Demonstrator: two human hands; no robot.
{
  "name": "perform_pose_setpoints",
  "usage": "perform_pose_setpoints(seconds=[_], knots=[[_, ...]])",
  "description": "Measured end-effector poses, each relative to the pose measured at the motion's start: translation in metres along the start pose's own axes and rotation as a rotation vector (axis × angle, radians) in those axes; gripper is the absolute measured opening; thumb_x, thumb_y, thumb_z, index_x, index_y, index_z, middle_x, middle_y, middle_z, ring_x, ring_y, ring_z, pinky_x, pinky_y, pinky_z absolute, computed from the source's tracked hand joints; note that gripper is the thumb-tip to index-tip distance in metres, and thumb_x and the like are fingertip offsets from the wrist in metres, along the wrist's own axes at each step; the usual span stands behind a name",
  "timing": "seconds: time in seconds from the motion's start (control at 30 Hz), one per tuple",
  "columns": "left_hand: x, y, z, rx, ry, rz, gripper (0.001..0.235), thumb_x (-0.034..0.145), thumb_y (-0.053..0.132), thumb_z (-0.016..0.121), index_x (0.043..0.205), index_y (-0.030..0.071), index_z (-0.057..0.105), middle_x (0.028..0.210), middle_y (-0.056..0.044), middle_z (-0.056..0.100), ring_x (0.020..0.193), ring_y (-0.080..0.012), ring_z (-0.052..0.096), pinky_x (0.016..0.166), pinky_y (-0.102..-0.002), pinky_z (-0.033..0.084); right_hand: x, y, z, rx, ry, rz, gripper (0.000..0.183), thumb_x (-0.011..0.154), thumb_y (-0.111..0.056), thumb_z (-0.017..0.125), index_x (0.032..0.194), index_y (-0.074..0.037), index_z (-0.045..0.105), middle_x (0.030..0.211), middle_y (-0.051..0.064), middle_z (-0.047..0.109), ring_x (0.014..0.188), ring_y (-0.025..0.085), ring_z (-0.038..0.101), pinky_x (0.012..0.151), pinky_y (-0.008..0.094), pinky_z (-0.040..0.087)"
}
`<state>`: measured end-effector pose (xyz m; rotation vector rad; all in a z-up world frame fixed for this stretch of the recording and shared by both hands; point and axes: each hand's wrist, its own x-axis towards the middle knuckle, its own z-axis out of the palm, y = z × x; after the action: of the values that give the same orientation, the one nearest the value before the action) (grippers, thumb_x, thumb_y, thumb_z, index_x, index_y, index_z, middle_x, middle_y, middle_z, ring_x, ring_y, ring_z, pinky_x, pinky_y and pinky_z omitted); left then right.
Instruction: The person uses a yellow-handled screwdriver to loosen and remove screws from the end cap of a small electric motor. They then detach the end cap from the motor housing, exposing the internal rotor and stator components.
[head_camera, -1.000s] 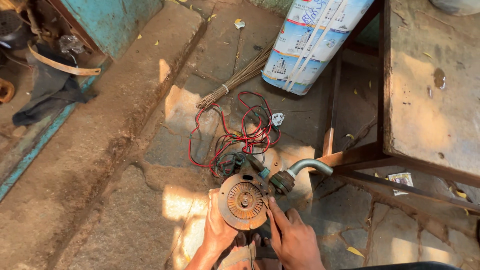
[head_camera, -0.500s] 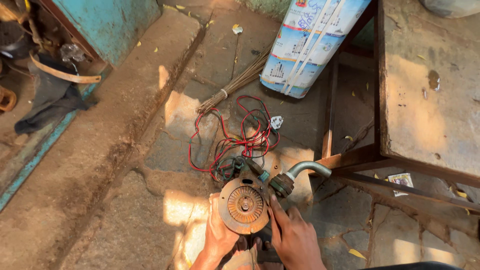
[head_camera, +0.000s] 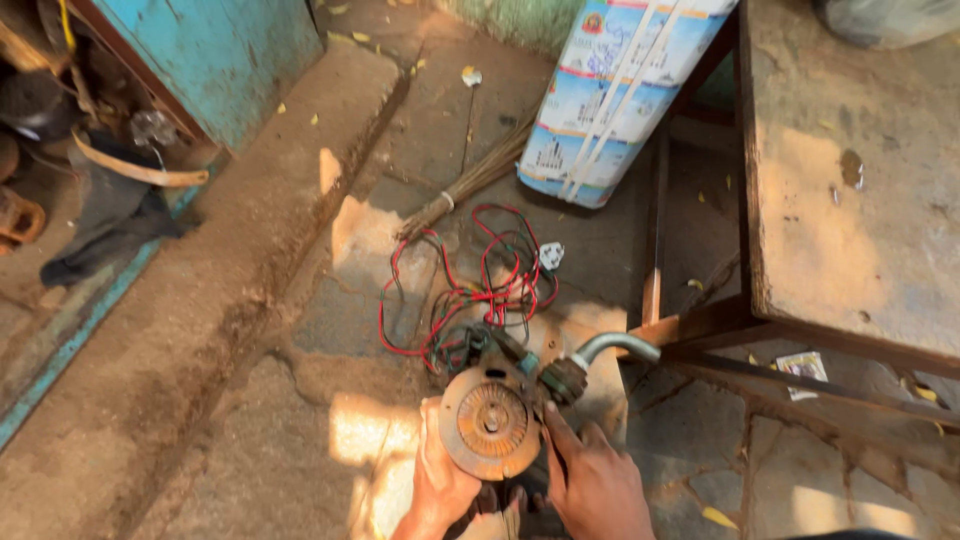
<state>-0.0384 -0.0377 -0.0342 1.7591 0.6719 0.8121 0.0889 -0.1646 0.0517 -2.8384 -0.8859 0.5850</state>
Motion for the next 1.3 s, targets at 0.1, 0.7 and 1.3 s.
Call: perform_pose_setpoints(seconds=[0.1, 0.7, 1.3], knots=[[-0.003, -0.001, 0.004, -0.026, -0.002, -0.118, 0.053, 0.072, 0.010, 0.084, 0.117, 0.003, 0.055, 0.103, -0.016, 0.062, 0.096, -0.0371, 0.064, 0.085, -0.042, 0.052, 0.002, 0.003, 0.000, 0.039, 0.189, -0.152, 0.048, 0.091, -0.034, 0.061, 0.137, -0.024, 0.066, 0.080, 0.015, 0.063, 0.067, 0.038, 0.068, 0.061, 0.049, 0.056], [-0.004, -0.005, 0.003, -0.001, -0.048, -0.175, 0.052, 0.070, 0.009, 0.085, 0.112, 0.002, 0.056, 0.104, -0.016, 0.060, 0.097, -0.0370, 0.060, 0.085, -0.044, 0.049, -0.001, 0.014, 0.022, 0.104, 0.190, -0.024, 0.047, 0.090, -0.034, 0.063, 0.137, -0.030, 0.069, 0.067, 0.009, 0.057, 0.049, 0.025, 0.067, 0.052, 0.042, 0.056], [0.000, 0.002, 0.002, -0.043, -0.035, -0.158, 0.058, 0.065, 0.012, 0.091, 0.111, 0.003, 0.057, 0.102, -0.015, 0.063, 0.094, -0.0344, 0.065, 0.083, -0.042, 0.052, 0.010, 0.016, 0.016, 0.072, 0.079, -0.050, 0.047, 0.093, -0.035, 0.059, 0.138, -0.027, 0.067, 0.076, 0.010, 0.061, 0.054, 0.027, 0.069, 0.054, 0.043, 0.057]])
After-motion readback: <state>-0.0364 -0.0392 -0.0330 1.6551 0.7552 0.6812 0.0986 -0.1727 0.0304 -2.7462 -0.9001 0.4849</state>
